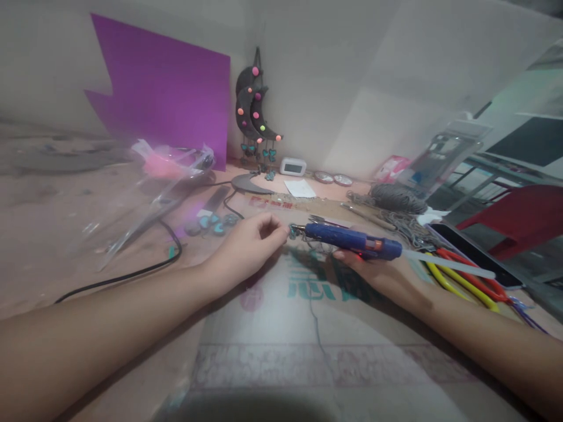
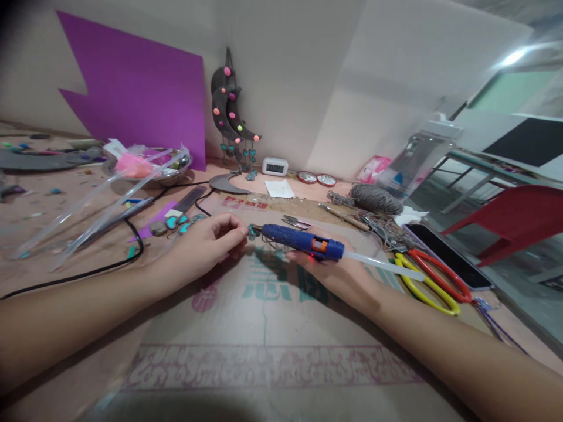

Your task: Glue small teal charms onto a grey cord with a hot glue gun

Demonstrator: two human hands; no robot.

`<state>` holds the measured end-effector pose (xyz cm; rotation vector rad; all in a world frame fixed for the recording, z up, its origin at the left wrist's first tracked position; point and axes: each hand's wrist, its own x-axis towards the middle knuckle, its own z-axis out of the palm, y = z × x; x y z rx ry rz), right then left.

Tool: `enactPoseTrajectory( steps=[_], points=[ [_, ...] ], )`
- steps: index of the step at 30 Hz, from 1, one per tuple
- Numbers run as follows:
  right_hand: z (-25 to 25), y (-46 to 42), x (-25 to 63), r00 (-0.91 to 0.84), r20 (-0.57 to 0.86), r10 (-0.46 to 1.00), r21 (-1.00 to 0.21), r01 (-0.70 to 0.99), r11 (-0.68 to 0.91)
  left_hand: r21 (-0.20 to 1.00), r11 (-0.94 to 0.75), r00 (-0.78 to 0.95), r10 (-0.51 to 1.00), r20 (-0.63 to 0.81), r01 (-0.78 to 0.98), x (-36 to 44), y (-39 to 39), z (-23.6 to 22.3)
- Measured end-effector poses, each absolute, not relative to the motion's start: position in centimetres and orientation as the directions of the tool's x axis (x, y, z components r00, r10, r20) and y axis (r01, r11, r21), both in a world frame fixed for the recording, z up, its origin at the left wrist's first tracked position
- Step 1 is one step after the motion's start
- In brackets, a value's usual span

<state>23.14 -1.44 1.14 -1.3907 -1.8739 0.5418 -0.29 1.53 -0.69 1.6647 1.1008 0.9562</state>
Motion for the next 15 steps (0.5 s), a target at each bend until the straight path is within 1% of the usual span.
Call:
enactPoseTrajectory(
  steps=[11,15],
  points=[
    [1.57,-1.54,22.97,-0.155,0.268,0.951,-0.699,0.648,0.302,0.953,-0.180,0.312,0.945,0.098,0.244,-0.22,1.49,-0.68],
    [1.60,-1.63,22.97,-0.156,0.284,0.946,-0.685,0.657,0.314,0.957,-0.169,0.324,0.942,0.087,0.236,-0.28,1.56,-0.80]
  ],
)
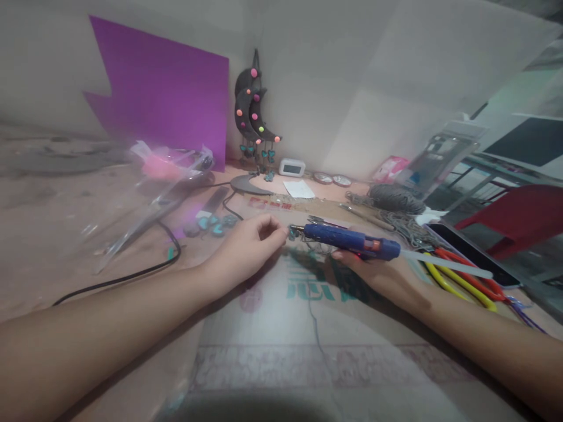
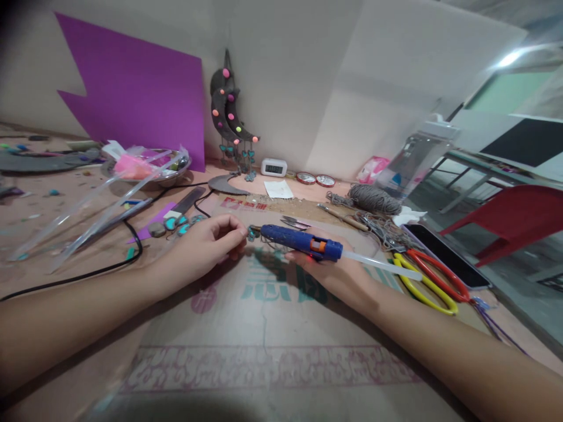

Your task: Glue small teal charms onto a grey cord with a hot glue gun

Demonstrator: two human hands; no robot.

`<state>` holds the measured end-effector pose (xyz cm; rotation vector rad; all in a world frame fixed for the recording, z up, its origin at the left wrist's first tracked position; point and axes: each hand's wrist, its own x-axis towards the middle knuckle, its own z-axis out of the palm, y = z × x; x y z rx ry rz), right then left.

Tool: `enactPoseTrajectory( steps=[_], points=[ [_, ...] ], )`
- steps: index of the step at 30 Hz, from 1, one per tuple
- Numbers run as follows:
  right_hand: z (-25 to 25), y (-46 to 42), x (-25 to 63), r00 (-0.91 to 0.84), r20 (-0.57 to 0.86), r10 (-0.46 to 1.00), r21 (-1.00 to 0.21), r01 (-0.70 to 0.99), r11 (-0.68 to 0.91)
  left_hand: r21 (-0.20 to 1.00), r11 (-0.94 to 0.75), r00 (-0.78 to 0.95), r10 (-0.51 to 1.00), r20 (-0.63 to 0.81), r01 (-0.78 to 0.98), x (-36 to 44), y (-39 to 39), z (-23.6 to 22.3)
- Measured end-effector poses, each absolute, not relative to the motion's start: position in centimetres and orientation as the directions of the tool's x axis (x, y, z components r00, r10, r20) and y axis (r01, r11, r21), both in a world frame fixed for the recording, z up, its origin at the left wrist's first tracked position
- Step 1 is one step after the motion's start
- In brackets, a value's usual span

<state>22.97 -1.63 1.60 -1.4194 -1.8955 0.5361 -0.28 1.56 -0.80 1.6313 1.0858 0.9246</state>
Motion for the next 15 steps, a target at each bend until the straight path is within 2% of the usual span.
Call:
enactPoseTrajectory(
  steps=[15],
  points=[
    [1.58,-1.88,23.26,-0.137,0.296,0.945,-0.649,0.698,0.304,0.960,-0.185,0.321,0.941,0.110,0.212,-0.35,1.66,-0.94]
  ],
)
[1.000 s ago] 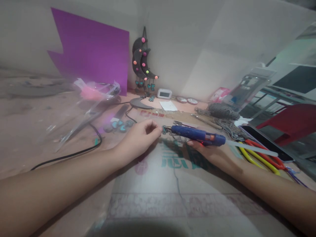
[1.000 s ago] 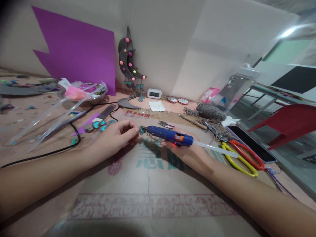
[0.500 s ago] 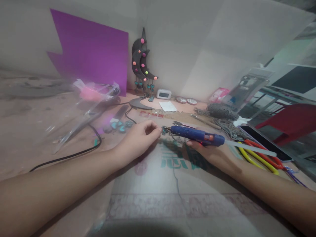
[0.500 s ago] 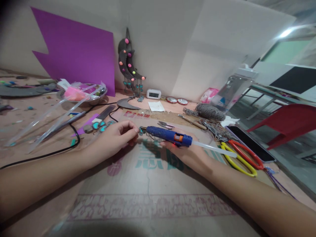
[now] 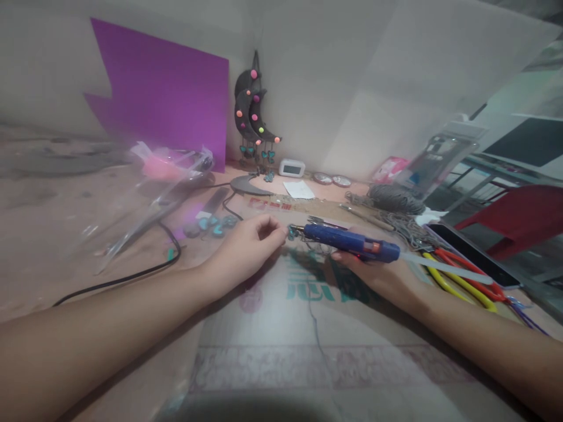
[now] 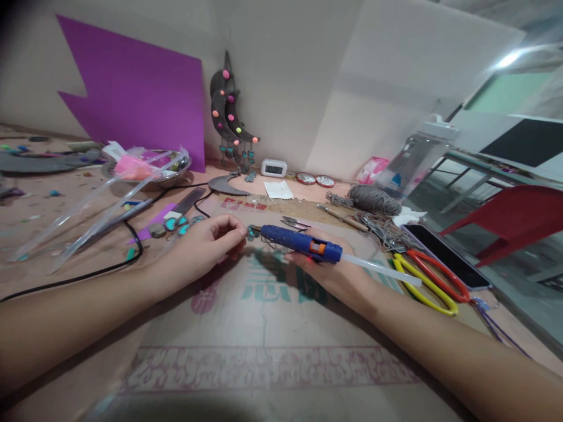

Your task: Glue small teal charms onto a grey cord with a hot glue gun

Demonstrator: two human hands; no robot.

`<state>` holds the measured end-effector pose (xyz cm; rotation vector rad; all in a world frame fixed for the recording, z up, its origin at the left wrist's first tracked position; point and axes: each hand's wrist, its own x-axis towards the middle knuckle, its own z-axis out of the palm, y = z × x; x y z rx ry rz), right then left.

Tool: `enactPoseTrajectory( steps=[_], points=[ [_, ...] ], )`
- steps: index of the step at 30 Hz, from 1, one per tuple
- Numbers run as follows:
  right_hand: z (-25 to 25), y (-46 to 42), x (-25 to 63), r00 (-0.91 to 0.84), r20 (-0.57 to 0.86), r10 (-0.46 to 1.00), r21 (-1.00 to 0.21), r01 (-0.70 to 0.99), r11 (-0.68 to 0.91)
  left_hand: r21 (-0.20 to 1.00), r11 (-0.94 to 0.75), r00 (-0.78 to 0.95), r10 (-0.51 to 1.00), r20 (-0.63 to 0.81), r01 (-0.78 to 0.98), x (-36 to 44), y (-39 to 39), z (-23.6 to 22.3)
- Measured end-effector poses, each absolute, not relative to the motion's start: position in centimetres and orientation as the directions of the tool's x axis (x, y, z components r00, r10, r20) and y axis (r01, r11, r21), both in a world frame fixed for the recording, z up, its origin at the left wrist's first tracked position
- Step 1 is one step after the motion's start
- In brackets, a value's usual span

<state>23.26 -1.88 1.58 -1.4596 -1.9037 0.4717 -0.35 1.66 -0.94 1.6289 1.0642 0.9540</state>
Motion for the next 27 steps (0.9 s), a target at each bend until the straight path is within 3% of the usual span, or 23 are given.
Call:
enactPoseTrajectory(
  steps=[15,22,27],
  points=[
    [1.2,-1.5,23.5,-0.210,0.359,0.909,-0.569,0.723,0.392,0.971,-0.154,0.296,0.950,0.096,0.180,-0.2,2.1,-1.1],
    [2.1,-1.6,24.3,-0.238,0.249,0.939,-0.699,0.627,0.344,0.982,-0.137,0.294,0.951,0.094,0.128,-0.1,2.2,-1.1],
    [3.8,-1.3,24.3,-0.146,0.386,0.911,-0.805,0.429,0.410,0.969,-0.191,0.318,0.939,0.134,0.155,-0.2,2.0,-1.0]
  ],
)
